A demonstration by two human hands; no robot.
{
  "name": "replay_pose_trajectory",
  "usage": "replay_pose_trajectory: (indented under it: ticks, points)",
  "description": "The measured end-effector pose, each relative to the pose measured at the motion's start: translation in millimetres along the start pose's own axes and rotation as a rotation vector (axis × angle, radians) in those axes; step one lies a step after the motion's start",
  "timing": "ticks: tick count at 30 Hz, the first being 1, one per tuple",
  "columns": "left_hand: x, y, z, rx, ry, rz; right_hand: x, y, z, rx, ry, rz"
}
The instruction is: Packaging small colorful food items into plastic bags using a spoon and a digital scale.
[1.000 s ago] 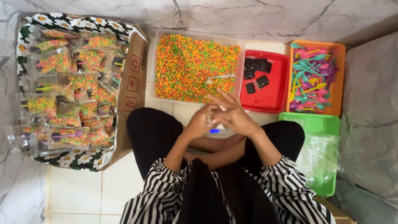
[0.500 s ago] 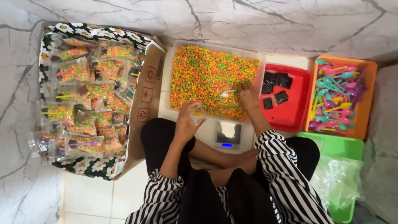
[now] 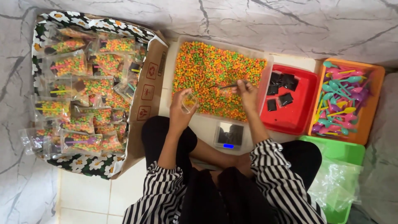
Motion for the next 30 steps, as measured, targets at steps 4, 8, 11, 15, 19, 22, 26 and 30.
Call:
replay_pose_trajectory:
  ticks: [4,8,11,15,19,22,26,30]
  points:
    - [1.9,-9.2,2.5,0.011,0.020,0.026,22.9,23.5,-20.2,0.006,-0.014,-0.042]
    - [6.9,-15.4,-2.4,-0.053,-0.020,0.051,32.6,13.9,-22.5,-0.051,0.039,-0.133]
    - [5.7,-22.8,-14.5,-0.054,-0.036,0.057,18.3,-18.6,-12.3,-0.069,0.039,-0.114]
    - [-2.0,-24.2,-37.4,-0.069,-0.035,0.044,22.4,-118.0,-5.8,-0.016,0.017,0.080]
    - [-6.7,-8.8,-57.3,-0.092,-0.060,0.015,41.2,-179.5,-9.3,-0.014,-0.064,0.244]
    - [-9.0,-0.4,-71.7,-0.059,-0.066,0.018,76.3,-205.0,-19.5,0.077,-0.140,0.452]
    - [-9.6,-16.9,-72.8,-0.047,-0.074,-0.008,102.7,-217.9,-8.5,0.235,-0.058,0.745]
    - [-11.9,-9.6,-57.7,-0.038,-0.055,-0.037,65.2,-175.5,28.2,0.272,0.078,0.719]
Point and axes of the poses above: each hand's wrist, its own x-axis away from the middle knuckle, its own z-axis out of the back of the hand, y = z × x, the point moved 2 cm from there along -x, towards the middle knuckle, and after that the axes turned 15 degrees about y, right-handed, at the moved point
